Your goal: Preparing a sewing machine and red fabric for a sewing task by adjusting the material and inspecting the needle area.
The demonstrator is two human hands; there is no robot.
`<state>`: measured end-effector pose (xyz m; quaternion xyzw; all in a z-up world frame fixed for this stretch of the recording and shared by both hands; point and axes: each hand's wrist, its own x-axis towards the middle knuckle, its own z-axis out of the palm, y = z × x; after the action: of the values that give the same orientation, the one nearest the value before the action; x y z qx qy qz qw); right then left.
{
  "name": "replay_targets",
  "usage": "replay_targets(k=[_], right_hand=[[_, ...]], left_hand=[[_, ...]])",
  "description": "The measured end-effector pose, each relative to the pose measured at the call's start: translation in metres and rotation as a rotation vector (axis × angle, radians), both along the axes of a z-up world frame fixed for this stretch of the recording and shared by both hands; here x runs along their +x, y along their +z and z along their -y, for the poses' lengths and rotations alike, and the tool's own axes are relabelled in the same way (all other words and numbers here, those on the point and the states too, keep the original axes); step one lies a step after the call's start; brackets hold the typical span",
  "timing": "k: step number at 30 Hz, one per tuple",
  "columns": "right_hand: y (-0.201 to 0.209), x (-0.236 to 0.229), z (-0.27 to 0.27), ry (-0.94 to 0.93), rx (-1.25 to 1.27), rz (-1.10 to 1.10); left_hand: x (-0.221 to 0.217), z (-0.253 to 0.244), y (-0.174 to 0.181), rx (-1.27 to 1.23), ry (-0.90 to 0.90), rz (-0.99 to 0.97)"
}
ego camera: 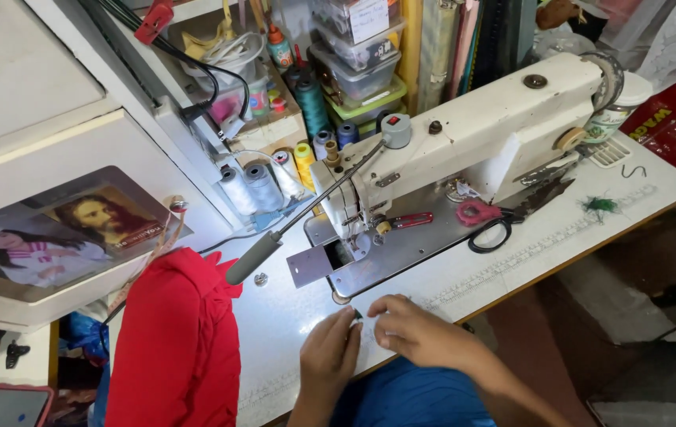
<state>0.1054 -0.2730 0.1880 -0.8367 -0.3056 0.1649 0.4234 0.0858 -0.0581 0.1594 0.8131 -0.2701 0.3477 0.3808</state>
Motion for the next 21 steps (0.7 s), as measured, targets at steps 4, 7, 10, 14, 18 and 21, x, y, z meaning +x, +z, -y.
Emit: replay_targets(k=[4, 7, 10, 14, 18, 21], right_hand=[[-0.001, 0.004, 0.008, -0.088, 0.074, 0.195], [-0.003, 0.011, 0.007, -0.204, 0.009, 0.182], [0.009, -0.003, 0.006, -0.088, -0.124, 0.022], [0.008, 0.002, 0.014, -0.152, 0.042, 0.189], [-0.004, 0.009, 0.019, -0.195, 0.006, 0.120], [-0.037, 0.036, 0.038, -0.499, -0.159, 0.057]], left_hand=[[-0.008, 0.005, 0.008, 0.003, -0.260, -0.186], [-0.012, 0.012, 0.012, -0.023, -0.317, -0.062], [-0.003, 0.005, 0.006, 0.003, -0.143, 0.046], [-0.006, 0.008, 0.008, 0.065, -0.291, -0.102], [-0.009, 0.018, 0.010, -0.106, -0.324, -0.144], [0.003, 0.006, -0.004, -0.091, -0.164, -0.280]])
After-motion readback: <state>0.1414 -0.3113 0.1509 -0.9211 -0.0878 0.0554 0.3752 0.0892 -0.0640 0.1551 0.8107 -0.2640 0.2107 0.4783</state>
